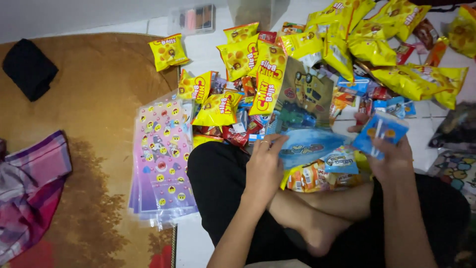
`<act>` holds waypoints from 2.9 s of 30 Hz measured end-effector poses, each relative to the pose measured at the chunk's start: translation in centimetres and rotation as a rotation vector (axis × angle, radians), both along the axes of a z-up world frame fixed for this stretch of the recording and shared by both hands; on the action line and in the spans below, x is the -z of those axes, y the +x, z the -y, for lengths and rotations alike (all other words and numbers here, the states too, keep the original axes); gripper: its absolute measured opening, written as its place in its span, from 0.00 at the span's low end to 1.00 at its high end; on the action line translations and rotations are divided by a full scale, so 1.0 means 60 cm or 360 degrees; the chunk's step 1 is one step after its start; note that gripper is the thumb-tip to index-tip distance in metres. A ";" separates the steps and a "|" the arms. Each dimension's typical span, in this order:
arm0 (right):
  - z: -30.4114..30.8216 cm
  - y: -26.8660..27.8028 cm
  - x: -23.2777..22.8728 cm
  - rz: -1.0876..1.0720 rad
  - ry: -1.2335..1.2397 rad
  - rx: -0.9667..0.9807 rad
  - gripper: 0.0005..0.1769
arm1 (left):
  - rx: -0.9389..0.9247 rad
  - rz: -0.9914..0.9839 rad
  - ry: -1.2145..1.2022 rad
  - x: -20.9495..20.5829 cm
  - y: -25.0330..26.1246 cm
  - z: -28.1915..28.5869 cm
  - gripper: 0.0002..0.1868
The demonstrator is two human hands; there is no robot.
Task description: Packing small yellow snack packets into a larger clear plastic bag while sitting on the floor.
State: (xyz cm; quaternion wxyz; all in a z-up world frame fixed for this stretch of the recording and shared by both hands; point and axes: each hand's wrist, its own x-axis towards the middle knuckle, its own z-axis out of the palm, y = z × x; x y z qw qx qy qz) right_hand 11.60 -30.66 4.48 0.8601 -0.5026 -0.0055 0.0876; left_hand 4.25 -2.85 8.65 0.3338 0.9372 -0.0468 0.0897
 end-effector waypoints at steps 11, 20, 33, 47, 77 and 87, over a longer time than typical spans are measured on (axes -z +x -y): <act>-0.171 -0.057 -0.120 0.0725 -0.2072 -0.0852 0.30 | -0.0239 -0.0321 -0.0243 -0.009 -0.039 -0.025 0.22; -0.261 -0.048 -0.028 0.1126 -0.2720 -0.0942 0.31 | -0.0407 -0.0517 -0.0454 -0.010 -0.047 -0.079 0.23; -0.240 0.039 -0.045 0.1068 -0.2407 -0.0872 0.27 | -0.0351 -0.0451 -0.0267 0.013 0.001 -0.100 0.21; -0.057 0.152 0.372 -0.0420 -0.2579 -0.0446 0.44 | -0.0181 0.0011 -0.0650 0.104 0.034 -0.121 0.24; -0.236 -0.036 0.049 0.1441 -0.1810 0.0271 0.13 | -0.0258 -0.0026 -0.0779 0.102 0.016 -0.129 0.23; -0.237 -0.030 0.004 0.1318 -0.3004 -0.0158 0.32 | -0.0220 0.0041 -0.0754 0.103 0.022 -0.124 0.23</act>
